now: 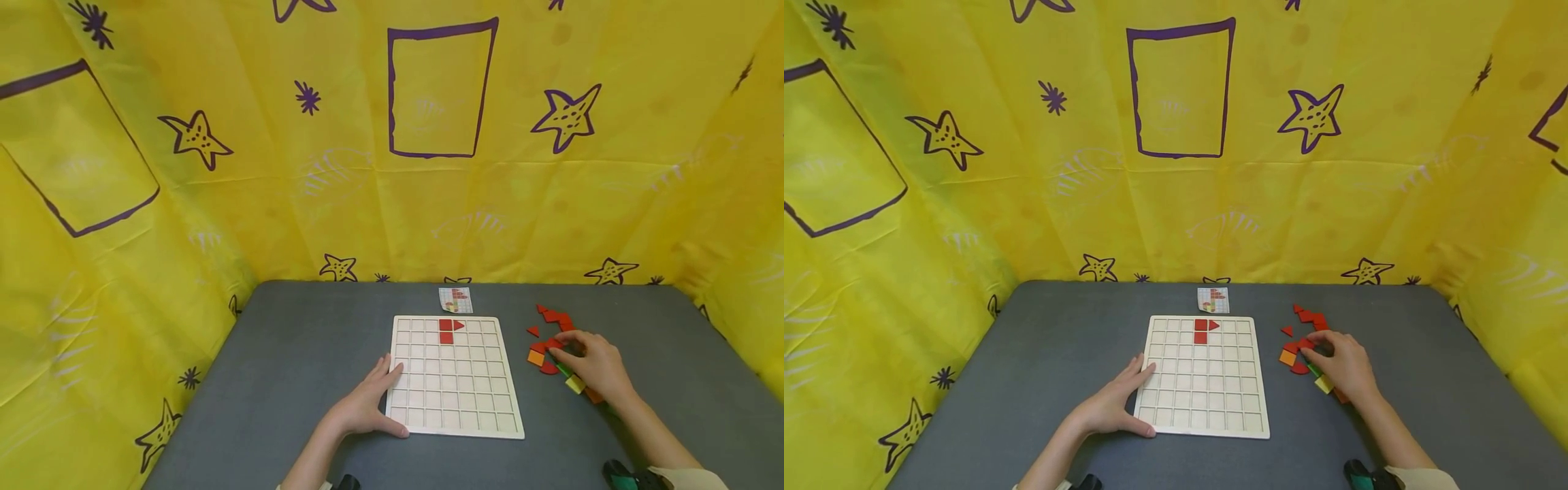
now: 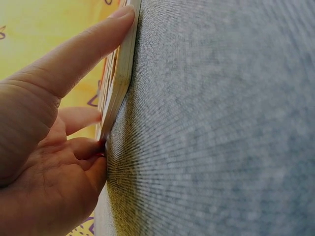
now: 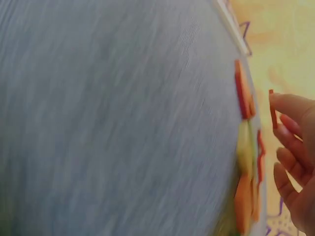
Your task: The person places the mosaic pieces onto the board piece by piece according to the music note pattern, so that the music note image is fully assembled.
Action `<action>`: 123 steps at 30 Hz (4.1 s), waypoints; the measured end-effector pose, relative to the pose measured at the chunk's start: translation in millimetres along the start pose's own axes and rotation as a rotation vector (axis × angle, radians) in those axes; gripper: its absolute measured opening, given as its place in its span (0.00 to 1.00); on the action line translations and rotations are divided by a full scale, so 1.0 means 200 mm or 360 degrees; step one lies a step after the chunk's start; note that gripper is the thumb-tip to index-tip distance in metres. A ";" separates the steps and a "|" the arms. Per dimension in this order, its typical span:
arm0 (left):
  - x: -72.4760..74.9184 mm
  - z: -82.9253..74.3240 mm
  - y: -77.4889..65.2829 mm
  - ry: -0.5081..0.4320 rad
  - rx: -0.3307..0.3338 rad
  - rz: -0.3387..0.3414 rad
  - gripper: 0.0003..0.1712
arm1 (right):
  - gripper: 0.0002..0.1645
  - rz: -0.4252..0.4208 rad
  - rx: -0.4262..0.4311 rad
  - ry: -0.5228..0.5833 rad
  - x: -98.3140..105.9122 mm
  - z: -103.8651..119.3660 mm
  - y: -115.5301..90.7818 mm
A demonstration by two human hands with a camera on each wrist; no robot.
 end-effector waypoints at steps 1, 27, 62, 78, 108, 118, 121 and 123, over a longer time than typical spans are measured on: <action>0.00 0.00 0.00 0.0000 0.0000 0.0000 0.65 | 0.17 -0.0016 -0.0021 0.0029 0.00 0.02 0.00; 0.00 0.00 0.01 0.0002 0.0002 -0.0001 0.65 | 0.09 0.0235 0.0247 0.0309 -0.48 0.45 0.24; -0.01 0.01 0.01 0.0015 -0.0004 -0.0014 0.65 | 0.07 -0.0093 0.0028 0.0168 -0.23 0.17 0.17; 0.00 0.01 0.01 0.0013 0.0014 -0.0005 0.65 | 0.18 0.0061 -0.0138 0.0066 -0.14 0.00 0.17; 0.00 0.01 0.01 -0.0005 -0.0018 -0.0017 0.65 | 0.12 0.0204 0.0032 0.0262 -0.36 0.32 0.19; -0.01 0.01 0.01 -0.0007 -0.0030 -0.0027 0.65 | 0.12 0.0253 0.0163 0.0191 -0.41 0.38 0.22; -0.01 0.01 0.01 -0.0001 -0.0030 -0.0028 0.65 | 0.12 0.0274 0.0191 0.0203 -0.41 0.38 0.23; -0.01 0.01 0.01 0.0001 -0.0033 -0.0028 0.65 | 0.11 0.0281 0.0212 0.0208 -0.41 0.38 0.23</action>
Point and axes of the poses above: each hand's wrist, its own y-axis towards the middle knuckle, its own x-axis out of the back of the hand, z = x × y, the point moved 2 cm from there along y, towards the middle knuckle, and after that the axes turned 1 degree about y, right-handed, at the moved point
